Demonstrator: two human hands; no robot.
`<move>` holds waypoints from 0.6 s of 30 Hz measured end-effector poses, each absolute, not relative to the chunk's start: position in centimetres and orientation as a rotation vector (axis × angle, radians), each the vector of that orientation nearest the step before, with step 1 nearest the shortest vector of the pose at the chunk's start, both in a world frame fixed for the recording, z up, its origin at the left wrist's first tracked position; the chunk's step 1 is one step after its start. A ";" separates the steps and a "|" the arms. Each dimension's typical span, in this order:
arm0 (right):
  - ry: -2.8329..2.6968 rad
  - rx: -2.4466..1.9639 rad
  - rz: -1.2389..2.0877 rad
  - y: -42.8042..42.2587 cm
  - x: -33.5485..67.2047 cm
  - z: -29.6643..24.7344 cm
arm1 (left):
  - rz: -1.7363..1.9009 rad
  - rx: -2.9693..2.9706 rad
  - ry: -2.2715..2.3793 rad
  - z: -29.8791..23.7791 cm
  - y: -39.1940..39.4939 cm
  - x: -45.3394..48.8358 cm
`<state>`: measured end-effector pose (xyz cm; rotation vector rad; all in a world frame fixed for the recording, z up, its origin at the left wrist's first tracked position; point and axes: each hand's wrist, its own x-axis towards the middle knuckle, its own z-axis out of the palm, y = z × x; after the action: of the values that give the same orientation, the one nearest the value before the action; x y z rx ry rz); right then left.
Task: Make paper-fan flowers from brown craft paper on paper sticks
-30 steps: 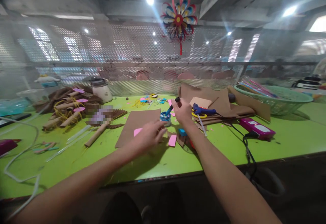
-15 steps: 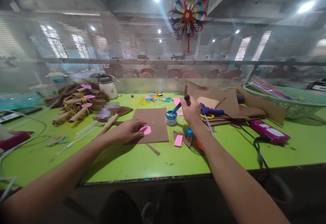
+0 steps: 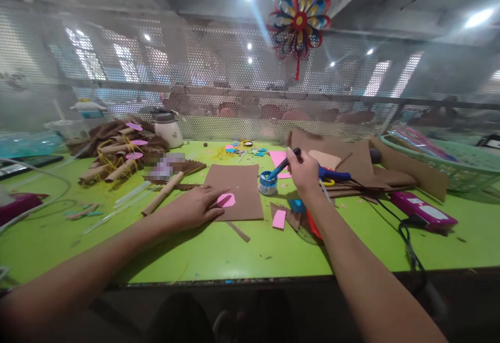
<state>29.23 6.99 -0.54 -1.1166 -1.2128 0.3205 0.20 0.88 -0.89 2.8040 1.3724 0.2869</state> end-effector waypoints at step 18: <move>-1.037 -0.931 0.240 5.6 28.0 0.5 | 0.527 2.782 1.411 -2.0 1.3 0.3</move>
<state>27.99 5.61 0.55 -0.9312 -1.0367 0.2399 0.28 1.28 -1.96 2.7819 1.4113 0.5270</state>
